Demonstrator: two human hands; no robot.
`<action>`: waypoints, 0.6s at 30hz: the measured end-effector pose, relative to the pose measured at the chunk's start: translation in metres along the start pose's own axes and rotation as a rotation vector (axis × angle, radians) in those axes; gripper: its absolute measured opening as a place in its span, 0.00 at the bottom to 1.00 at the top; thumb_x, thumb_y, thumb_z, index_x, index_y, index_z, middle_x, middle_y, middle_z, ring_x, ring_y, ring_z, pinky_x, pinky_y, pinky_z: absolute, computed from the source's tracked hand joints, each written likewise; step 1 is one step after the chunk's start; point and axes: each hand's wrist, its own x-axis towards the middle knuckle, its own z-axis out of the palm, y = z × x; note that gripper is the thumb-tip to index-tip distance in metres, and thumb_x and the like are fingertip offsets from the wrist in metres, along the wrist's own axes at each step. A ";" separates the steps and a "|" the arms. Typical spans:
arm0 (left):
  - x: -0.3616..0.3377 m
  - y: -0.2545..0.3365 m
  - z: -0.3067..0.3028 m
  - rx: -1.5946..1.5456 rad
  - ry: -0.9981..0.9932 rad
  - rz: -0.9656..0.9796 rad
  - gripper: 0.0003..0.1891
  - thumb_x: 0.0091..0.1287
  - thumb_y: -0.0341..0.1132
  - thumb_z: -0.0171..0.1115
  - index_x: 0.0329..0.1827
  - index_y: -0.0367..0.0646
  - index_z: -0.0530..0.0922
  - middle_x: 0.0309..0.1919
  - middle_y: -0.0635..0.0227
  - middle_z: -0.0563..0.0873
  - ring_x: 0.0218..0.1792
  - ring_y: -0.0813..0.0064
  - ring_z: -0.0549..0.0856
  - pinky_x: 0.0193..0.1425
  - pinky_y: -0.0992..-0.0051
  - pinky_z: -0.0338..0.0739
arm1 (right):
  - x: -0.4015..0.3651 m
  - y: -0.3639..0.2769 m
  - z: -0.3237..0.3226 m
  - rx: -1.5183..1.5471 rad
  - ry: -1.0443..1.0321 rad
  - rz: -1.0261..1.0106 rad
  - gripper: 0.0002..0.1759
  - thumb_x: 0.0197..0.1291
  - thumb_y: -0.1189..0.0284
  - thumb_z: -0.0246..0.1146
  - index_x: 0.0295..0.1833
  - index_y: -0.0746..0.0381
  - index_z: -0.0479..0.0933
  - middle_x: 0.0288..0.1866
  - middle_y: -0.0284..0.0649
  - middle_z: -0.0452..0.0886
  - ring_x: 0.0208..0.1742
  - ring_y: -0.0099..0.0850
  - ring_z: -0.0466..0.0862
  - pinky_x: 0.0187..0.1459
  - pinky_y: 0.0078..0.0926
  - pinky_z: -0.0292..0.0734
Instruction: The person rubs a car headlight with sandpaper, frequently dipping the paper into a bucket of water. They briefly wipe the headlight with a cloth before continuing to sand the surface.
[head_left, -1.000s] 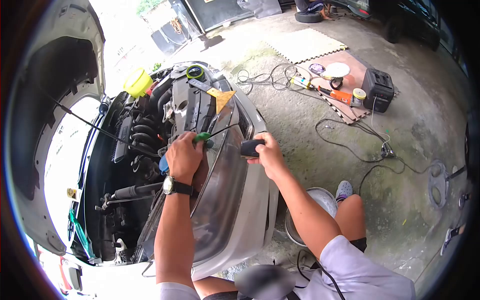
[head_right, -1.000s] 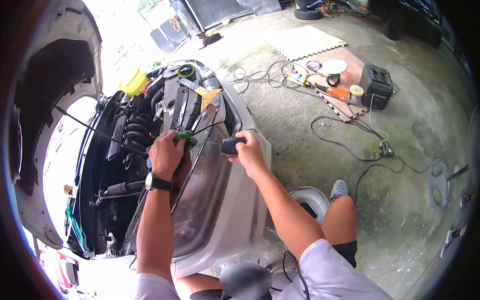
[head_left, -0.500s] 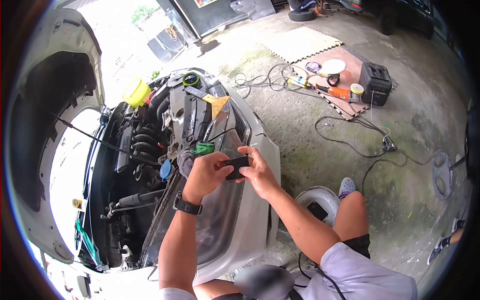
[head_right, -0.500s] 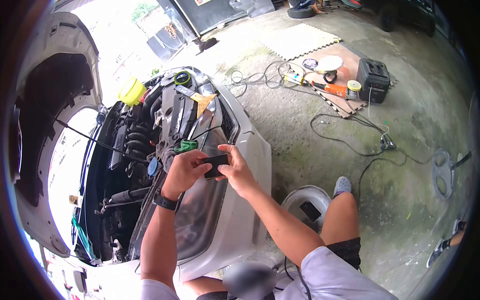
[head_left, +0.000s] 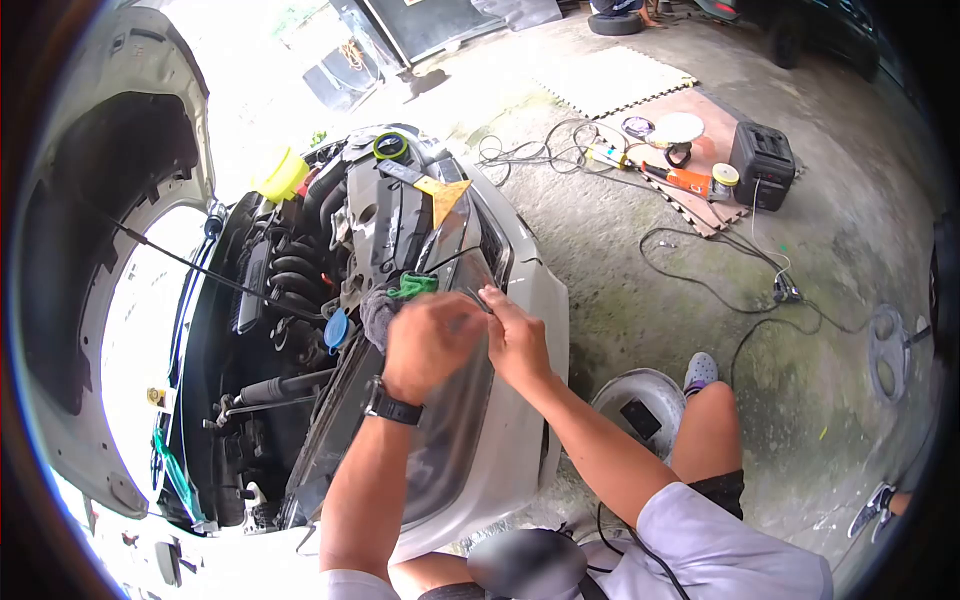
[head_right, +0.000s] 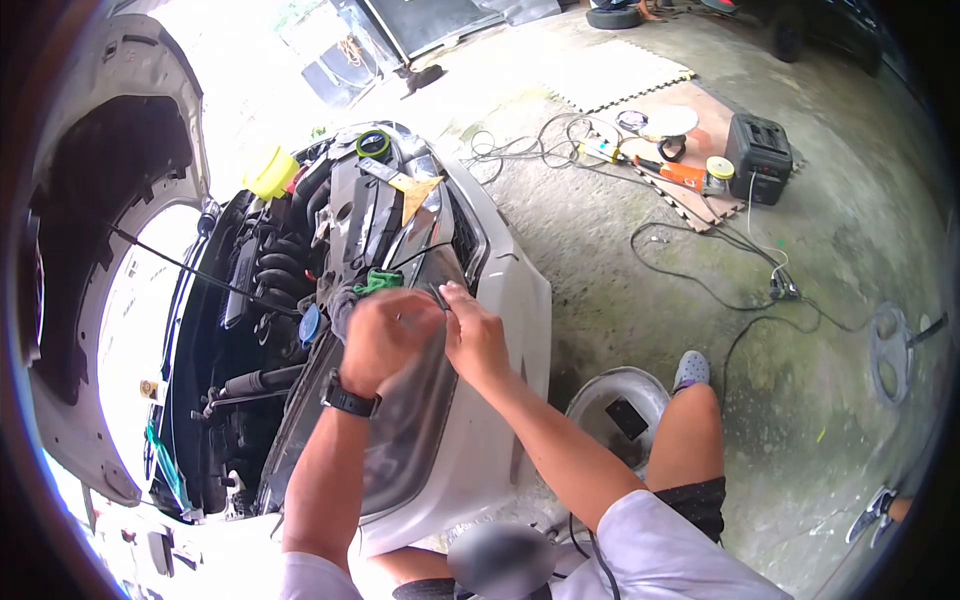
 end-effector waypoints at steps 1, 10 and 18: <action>0.001 -0.007 -0.007 0.198 0.153 0.060 0.16 0.61 0.40 0.77 0.49 0.44 0.90 0.47 0.59 0.92 0.49 0.57 0.90 0.54 0.63 0.83 | -0.002 0.003 0.004 0.002 0.000 0.001 0.22 0.64 0.84 0.60 0.64 0.68 0.80 0.61 0.58 0.85 0.64 0.52 0.85 0.63 0.44 0.84; 0.000 -0.052 -0.026 0.305 0.055 -0.216 0.22 0.57 0.42 0.76 0.54 0.44 0.87 0.69 0.53 0.82 0.69 0.47 0.78 0.75 0.58 0.71 | 0.009 0.024 0.030 -0.464 -0.319 -0.057 0.30 0.66 0.80 0.55 0.74 0.77 0.67 0.74 0.65 0.74 0.75 0.58 0.76 0.73 0.52 0.73; 0.011 -0.056 -0.026 0.236 0.060 -0.202 0.21 0.59 0.40 0.74 0.53 0.42 0.82 0.61 0.55 0.86 0.68 0.44 0.79 0.78 0.56 0.69 | 0.022 0.026 0.035 -0.393 -0.346 -0.003 0.32 0.66 0.81 0.52 0.76 0.78 0.66 0.77 0.65 0.71 0.79 0.59 0.71 0.78 0.54 0.66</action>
